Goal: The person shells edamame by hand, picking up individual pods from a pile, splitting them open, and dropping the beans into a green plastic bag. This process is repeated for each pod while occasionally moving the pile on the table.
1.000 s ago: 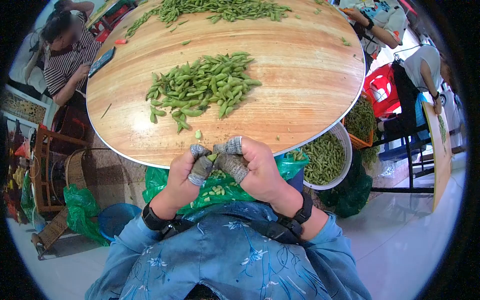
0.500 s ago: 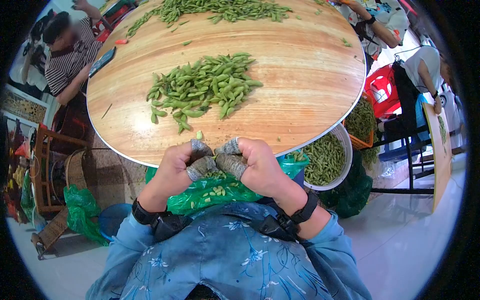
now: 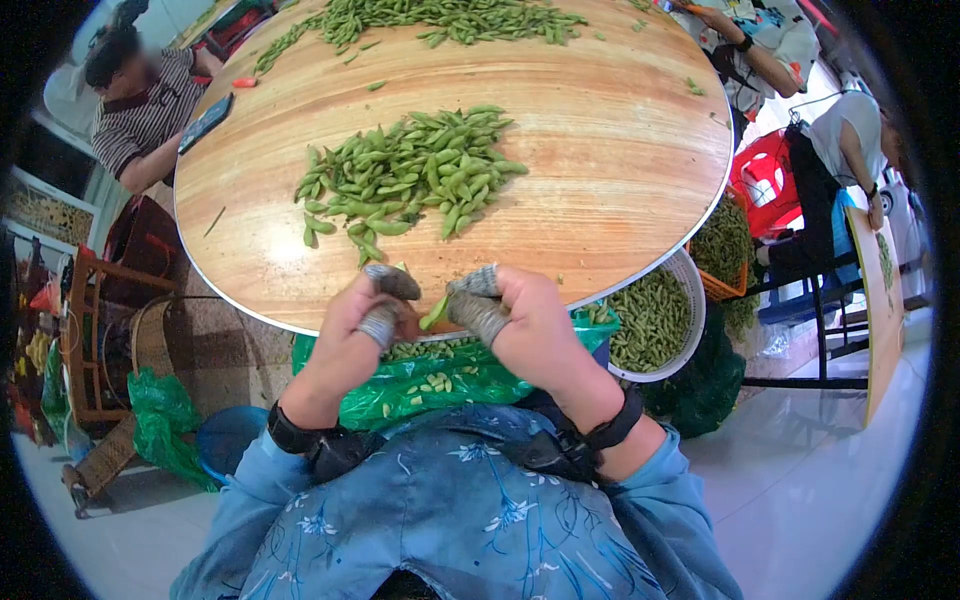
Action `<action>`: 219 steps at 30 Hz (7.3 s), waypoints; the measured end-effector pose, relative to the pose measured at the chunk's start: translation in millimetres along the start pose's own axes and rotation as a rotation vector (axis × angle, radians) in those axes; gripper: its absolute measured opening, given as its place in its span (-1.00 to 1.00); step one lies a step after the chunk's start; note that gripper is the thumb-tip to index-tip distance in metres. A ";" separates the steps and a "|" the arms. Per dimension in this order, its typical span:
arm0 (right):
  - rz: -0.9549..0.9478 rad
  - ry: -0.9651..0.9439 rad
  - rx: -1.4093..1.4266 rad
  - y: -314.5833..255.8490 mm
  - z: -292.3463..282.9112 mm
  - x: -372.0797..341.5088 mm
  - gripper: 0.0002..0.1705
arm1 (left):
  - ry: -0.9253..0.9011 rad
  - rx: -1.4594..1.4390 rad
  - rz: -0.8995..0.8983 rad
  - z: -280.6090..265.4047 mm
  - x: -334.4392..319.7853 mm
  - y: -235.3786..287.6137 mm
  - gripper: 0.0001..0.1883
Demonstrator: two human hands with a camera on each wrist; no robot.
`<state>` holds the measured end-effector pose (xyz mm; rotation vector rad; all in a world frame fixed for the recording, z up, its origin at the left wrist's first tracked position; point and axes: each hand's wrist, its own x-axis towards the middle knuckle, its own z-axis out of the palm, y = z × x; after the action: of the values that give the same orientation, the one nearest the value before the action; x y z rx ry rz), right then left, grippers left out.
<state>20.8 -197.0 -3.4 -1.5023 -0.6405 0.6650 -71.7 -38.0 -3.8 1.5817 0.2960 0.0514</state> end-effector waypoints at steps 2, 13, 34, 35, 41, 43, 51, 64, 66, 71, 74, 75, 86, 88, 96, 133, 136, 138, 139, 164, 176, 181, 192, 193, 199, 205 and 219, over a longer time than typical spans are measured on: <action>0.129 -0.037 0.276 1.7 -9.2 2.2 -0.87 | -0.020 0.087 0.049 -1.0 -1.8 6.2 -0.85; 0.107 -0.173 0.417 -0.7 -6.4 1.1 -0.84 | -0.007 0.717 0.371 10.0 -3.9 -2.2 -0.79; 0.102 -0.140 0.353 4.9 1.9 4.5 -0.95 | -0.007 0.496 0.475 11.5 -1.9 -10.7 -0.88; 0.095 -0.146 0.395 4.9 2.7 3.9 -0.94 | -0.063 0.259 0.339 11.1 -2.5 -10.6 -0.92; -0.092 -0.165 0.120 1.1 9.0 -0.9 -0.82 | 0.011 -0.206 -0.071 10.8 -0.7 4.7 -0.87; -0.010 -0.106 0.175 2.2 4.7 -0.4 -0.80 | -0.034 -0.234 -0.085 8.1 -3.2 1.9 -0.89; 0.157 -0.230 0.486 1.2 0.1 3.9 -0.77 | -0.107 0.162 0.281 5.4 -2.5 -13.0 -0.85; 0.098 -0.045 0.216 14.0 10.7 10.6 -0.83 | 0.041 0.127 0.050 6.8 -2.4 -10.7 -0.94; 0.065 0.000 0.140 12.2 13.5 9.2 -0.84 | 0.182 0.419 0.181 8.5 -5.6 -7.9 -0.93; -0.022 -0.064 0.118 5.8 14.4 7.8 -0.84 | 0.033 -0.063 -0.013 -0.7 -1.7 -1.9 -0.92; -0.045 -0.180 0.233 8.7 10.2 10.5 -0.84 | -0.205 -0.547 -0.308 -18.0 -0.1 -5.5 -0.89; -0.045 -0.180 0.234 8.4 9.8 10.2 -0.84 | -0.205 -0.547 -0.309 -14.6 -0.1 -4.0 -0.89; -0.111 -0.022 -0.008 -3.8 16.9 6.7 -0.90 | 0.239 0.504 0.327 8.2 -11.1 8.1 -0.85; -0.101 -0.024 -0.002 -4.6 17.4 6.7 -0.91 | 0.218 0.404 0.273 8.1 -10.5 3.4 -0.85; -0.234 0.008 -0.231 0.9 19.4 7.5 -0.89 | 0.152 0.086 -0.016 10.5 -9.4 -0.4 -0.87; -0.143 0.008 -0.099 -6.6 11.2 2.9 -0.87 | 0.051 -0.223 -0.059 4.4 0.1 5.0 -0.92; -0.159 -0.042 0.018 -7.1 11.4 4.6 -0.88 | 0.031 -0.413 -0.132 0.4 -1.4 4.8 -0.92; -0.152 -0.061 0.080 -3.2 12.5 7.5 -0.89 | 0.047 -0.445 -0.145 -0.9 -2.4 4.8 -0.92; -0.130 -0.069 0.105 0.3 13.1 9.1 -0.89 | 0.066 -0.447 -0.110 -0.8 -2.7 5.0 -0.93; -0.306 0.007 -0.294 2.8 20.6 7.7 -0.84 | 0.214 0.213 0.227 11.3 -4.5 1.2 -0.85; 0.073 -0.241 0.336 8.9 8.9 15.4 -0.86 | 0.135 -0.028 0.119 9.7 -5.1 2.0 -0.89; 0.118 -0.234 0.381 12.4 8.6 15.7 -0.86 | 0.089 -0.129 0.040 5.4 -5.3 4.1 -0.90; -0.199 -0.106 -0.230 1.1 17.7 10.6 -0.93 | 0.154 0.140 0.175 4.2 -3.4 -1.0 -0.83; -0.230 -0.096 -0.294 1.7 17.8 11.9 -0.93 | 0.154 0.141 0.176 4.2 -3.6 -3.4 -0.83; -0.032 -0.131 0.061 10.0 14.6 14.5 -0.90 | 0.105 -0.158 0.073 -0.2 -3.2 -6.9 -0.89; 0.167 -0.182 0.364 11.3 2.1 13.7 -0.86 | -0.099 -0.739 -0.140 -12.1 -1.0 -9.8 -0.90; 0.130 -0.211 0.301 3.4 7.1 13.1 -0.74 | -0.072 -0.702 -0.113 -4.1 -1.5 -11.4 -0.88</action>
<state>24.4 -182.6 -7.3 -1.2098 -0.5754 0.9851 -75.8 -34.2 -14.7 0.8670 0.2713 0.0077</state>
